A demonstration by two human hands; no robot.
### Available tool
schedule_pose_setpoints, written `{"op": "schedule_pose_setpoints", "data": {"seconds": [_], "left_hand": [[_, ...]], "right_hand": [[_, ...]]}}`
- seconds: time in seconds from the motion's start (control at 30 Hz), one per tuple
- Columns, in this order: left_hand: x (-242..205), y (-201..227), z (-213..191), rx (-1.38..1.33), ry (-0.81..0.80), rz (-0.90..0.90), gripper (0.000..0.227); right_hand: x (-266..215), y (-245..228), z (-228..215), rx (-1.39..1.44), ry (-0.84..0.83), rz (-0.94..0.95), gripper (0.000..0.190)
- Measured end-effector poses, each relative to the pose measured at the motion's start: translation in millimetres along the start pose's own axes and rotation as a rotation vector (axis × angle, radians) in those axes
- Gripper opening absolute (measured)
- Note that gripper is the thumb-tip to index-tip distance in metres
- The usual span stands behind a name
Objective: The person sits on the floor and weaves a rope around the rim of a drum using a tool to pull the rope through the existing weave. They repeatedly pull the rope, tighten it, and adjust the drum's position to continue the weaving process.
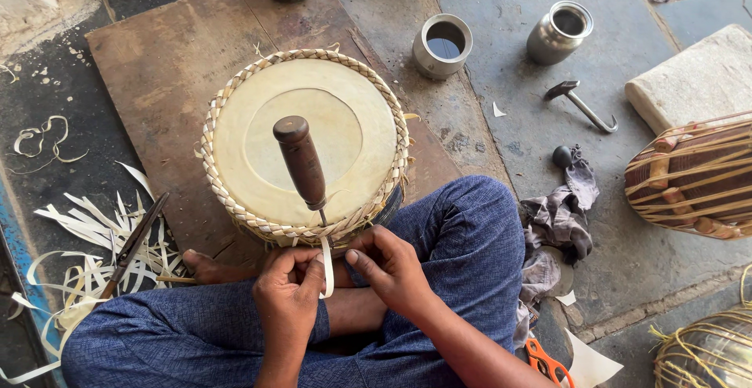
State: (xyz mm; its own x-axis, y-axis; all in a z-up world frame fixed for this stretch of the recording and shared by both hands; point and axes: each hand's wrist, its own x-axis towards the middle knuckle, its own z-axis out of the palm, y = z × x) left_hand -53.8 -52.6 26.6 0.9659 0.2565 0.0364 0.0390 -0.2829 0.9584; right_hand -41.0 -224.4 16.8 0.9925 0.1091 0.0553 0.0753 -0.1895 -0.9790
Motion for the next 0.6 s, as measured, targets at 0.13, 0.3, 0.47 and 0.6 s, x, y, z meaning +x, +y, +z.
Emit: {"op": "schedule_pose_setpoints", "data": {"seconds": [0.13,0.3,0.47,0.6], "left_hand": [[-2.8,5.8,4.2,0.133,0.049,0.086,0.011],[-3.4,12.1,6.8,0.263,0.070,0.248,0.015],[-1.3,19.6,8.1,0.212,0.036,0.128,0.016],[-3.5,11.9,10.1,0.297,0.080,0.277,0.015]], "right_hand": [[4.2,-19.7,2.6,-0.214,0.027,-0.158,0.023],[12.2,-20.5,6.9,-0.401,0.112,-0.466,0.022],[10.9,-8.2,10.1,-0.404,0.148,-0.417,0.023],[7.8,2.4,12.0,-0.369,0.124,-0.339,0.022]]}}
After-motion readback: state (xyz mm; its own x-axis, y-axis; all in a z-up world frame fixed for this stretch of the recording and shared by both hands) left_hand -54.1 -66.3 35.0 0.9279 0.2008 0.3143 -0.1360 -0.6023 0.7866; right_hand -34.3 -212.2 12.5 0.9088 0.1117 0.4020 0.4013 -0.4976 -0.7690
